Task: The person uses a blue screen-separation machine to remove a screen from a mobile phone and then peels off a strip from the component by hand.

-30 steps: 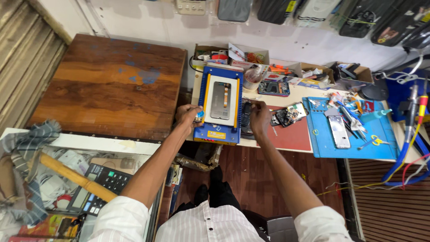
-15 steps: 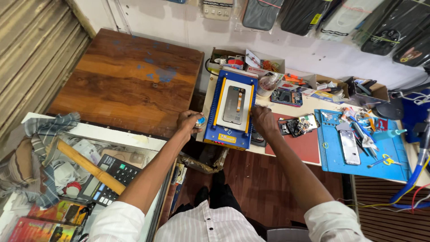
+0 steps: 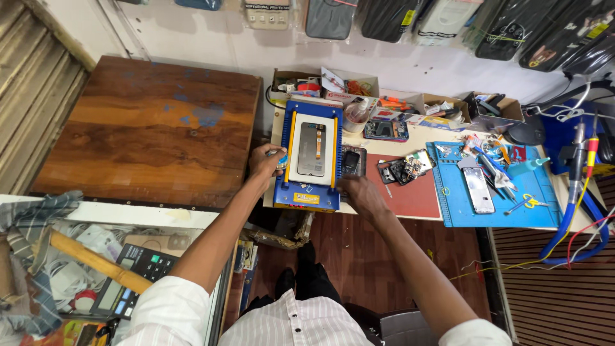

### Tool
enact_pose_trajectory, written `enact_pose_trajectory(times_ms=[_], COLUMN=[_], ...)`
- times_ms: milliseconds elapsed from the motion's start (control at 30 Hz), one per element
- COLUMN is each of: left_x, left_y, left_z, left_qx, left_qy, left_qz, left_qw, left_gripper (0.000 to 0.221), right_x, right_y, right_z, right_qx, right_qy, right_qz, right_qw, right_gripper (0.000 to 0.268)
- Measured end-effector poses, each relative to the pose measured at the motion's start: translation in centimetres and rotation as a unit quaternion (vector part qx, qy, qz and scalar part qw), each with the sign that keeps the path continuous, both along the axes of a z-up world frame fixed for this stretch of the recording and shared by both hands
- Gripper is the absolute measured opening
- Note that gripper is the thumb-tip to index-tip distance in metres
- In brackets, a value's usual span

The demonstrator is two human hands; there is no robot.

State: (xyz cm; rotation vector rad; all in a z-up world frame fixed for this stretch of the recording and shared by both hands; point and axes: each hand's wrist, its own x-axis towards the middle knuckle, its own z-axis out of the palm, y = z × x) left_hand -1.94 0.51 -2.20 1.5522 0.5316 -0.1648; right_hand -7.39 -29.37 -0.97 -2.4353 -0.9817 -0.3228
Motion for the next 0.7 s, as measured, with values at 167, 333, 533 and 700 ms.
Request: enact_pose_trajectory(times_ms=[167, 333, 533, 700], left_x=[0.6, -0.2, -0.7, -0.5], left_y=[-0.1, -0.3, -0.5, -0.5], left_z=[0.1, 0.7, 0.6, 0.2], left_qx=[0.017, 0.054, 0.054, 0.048], left_qy=[-0.018, 0.013, 0.025, 0.037], left_qz=[-0.005, -0.026, -0.02, -0.008], left_qw=[1.0, 0.998, 0.998, 0.998], left_gripper=[0.018, 0.019, 0.021, 0.021], right_x=[-0.4, 2.9, 6.1, 7.9], right_y=[0.8, 3.0, 4.4, 3.4], right_z=[1.2, -1.1, -2.4, -1.4], right_qx=[0.291, 0.632, 0.618, 0.699], right_qy=[0.289, 0.337, 0.317, 0.306], right_qz=[-0.147, -0.097, -0.252, -0.219], right_qw=[0.9, 0.691, 0.674, 0.608], right_gripper=[0.019, 0.032, 0.029, 0.028])
